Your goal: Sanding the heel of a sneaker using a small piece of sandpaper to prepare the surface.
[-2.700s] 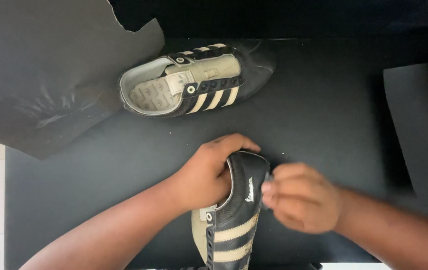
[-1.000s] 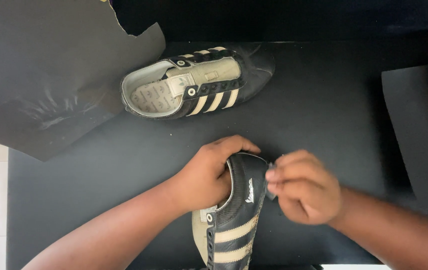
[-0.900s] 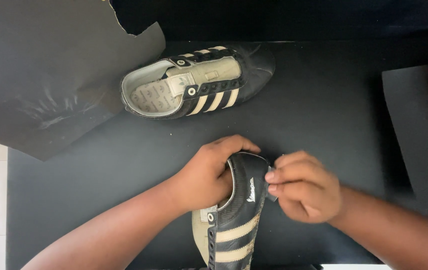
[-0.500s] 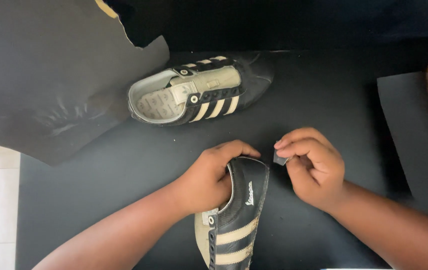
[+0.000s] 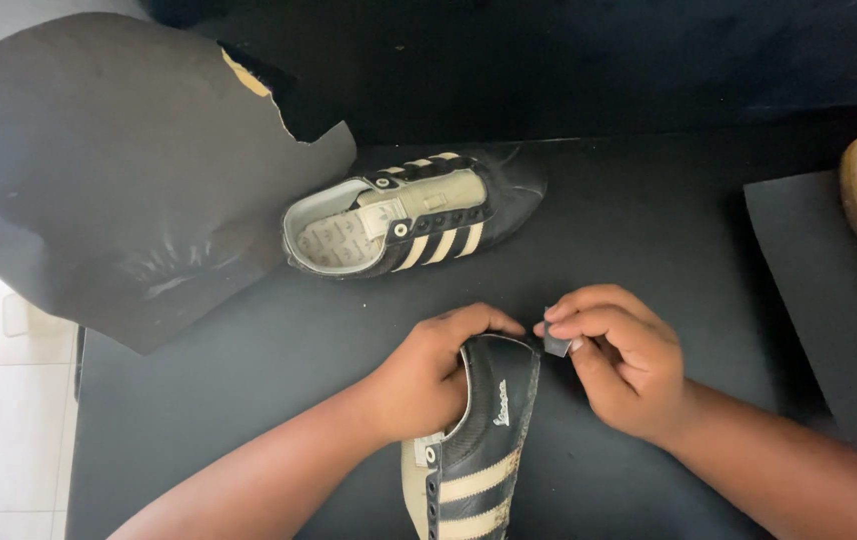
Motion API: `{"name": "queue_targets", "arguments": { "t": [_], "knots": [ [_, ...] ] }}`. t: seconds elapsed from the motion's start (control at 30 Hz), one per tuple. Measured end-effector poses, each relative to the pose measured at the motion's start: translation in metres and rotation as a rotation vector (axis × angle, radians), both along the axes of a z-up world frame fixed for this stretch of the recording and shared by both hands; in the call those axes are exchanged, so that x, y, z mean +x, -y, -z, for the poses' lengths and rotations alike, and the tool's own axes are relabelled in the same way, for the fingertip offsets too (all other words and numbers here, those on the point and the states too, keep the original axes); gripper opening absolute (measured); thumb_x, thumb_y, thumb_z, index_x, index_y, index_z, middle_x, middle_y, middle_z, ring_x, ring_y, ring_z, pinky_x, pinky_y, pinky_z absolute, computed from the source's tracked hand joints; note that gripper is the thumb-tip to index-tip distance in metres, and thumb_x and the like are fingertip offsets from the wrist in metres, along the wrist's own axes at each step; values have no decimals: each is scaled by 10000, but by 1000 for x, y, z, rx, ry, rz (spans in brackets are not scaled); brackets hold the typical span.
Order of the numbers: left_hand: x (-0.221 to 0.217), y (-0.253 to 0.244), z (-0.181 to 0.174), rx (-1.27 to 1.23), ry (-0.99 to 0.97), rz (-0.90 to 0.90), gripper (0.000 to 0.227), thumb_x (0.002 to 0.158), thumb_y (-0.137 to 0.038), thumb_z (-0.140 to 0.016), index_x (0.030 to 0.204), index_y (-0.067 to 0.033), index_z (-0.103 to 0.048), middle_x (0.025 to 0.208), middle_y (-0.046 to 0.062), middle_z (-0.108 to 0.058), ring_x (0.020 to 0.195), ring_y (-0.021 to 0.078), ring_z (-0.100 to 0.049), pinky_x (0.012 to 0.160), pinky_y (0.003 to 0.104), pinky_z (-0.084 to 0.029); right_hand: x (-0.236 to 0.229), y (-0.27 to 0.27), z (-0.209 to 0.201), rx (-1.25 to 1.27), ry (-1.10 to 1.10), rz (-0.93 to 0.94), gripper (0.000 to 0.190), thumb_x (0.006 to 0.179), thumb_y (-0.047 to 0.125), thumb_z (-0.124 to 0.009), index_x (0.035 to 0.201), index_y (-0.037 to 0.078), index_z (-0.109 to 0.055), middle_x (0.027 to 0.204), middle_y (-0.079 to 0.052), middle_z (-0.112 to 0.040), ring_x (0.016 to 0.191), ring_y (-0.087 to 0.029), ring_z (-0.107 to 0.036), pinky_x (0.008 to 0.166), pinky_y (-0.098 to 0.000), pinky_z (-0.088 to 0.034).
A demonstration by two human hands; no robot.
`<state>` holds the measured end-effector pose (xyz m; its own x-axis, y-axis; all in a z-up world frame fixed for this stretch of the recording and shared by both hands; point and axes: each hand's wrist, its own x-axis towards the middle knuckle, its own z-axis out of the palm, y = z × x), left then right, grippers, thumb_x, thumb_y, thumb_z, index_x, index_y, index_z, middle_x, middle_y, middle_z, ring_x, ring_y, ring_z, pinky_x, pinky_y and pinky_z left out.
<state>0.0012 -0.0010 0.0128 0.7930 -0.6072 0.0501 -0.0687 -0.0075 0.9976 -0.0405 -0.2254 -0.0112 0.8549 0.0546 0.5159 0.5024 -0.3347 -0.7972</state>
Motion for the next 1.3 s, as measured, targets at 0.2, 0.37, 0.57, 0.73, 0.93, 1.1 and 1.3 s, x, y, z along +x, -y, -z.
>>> {"name": "queue_targets", "arguments": {
  "t": [0.2, 0.37, 0.57, 0.73, 0.93, 1.1, 1.3],
  "knots": [
    [-3, 1, 2, -64, -64, -67, 320, 877, 115, -593, 1157, -2, -696, 972, 235, -726, 1010, 411, -714, 909, 530, -569, -3, 0, -1, -15, -24, -30, 177, 910, -3, -582, 950, -22, -754, 1009, -160, -730, 944, -273, -761, 758, -325, -628],
    [-4, 1, 4, -96, -92, -123, 298, 894, 89, -616, 1156, -24, -704, 975, 192, -746, 1009, 326, -719, 915, 488, -575, -2, -2, 4, 53, -3, -55, 159, 866, -62, -641, 1006, -73, -715, 1055, -185, -685, 941, -234, -741, 736, -292, -639],
    [-5, 4, 14, -160, -127, -200, 331, 902, 89, -636, 1201, -37, -703, 1020, 162, -748, 1038, 269, -705, 963, 465, -560, 1, -2, 5, 26, 22, -32, 182, 824, -90, -733, 1002, -80, -696, 1036, -185, -667, 922, -221, -741, 719, -299, -647],
    [-7, 7, 16, -236, -105, -243, 391, 912, 134, -593, 1255, -26, -693, 1117, 168, -739, 1121, 268, -673, 1043, 492, -517, 1, 0, 4, -20, 35, -10, 156, 828, -58, -766, 977, -57, -719, 975, -168, -706, 872, -245, -753, 709, -317, -623],
    [-9, 3, 16, -193, 26, -221, 387, 915, 154, -558, 1232, -15, -701, 1127, 220, -734, 1123, 429, -689, 1045, 576, -496, -6, 8, 13, -9, 64, -31, 86, 862, -34, -737, 939, -67, -718, 875, -157, -719, 740, -213, -717, 624, -309, -609],
    [-6, 2, 11, -125, 29, -133, 505, 849, 214, -469, 1262, 8, -673, 1171, 240, -711, 1172, 447, -668, 1033, 590, -519, -11, 11, 23, 43, 127, -293, 129, 914, 29, -637, 996, -65, -670, 634, -104, -642, 430, -212, -587, 420, -339, -559],
    [1, -4, 9, 72, 82, 2, 659, 785, 162, -359, 1339, -96, -606, 1324, 124, -668, 1270, 263, -644, 1132, 365, -489, -25, 17, 5, -244, 328, -567, 245, 1071, 193, -497, 1212, 1, -554, 891, -104, -589, 642, -222, -561, 650, -376, -574]
  ]
}}
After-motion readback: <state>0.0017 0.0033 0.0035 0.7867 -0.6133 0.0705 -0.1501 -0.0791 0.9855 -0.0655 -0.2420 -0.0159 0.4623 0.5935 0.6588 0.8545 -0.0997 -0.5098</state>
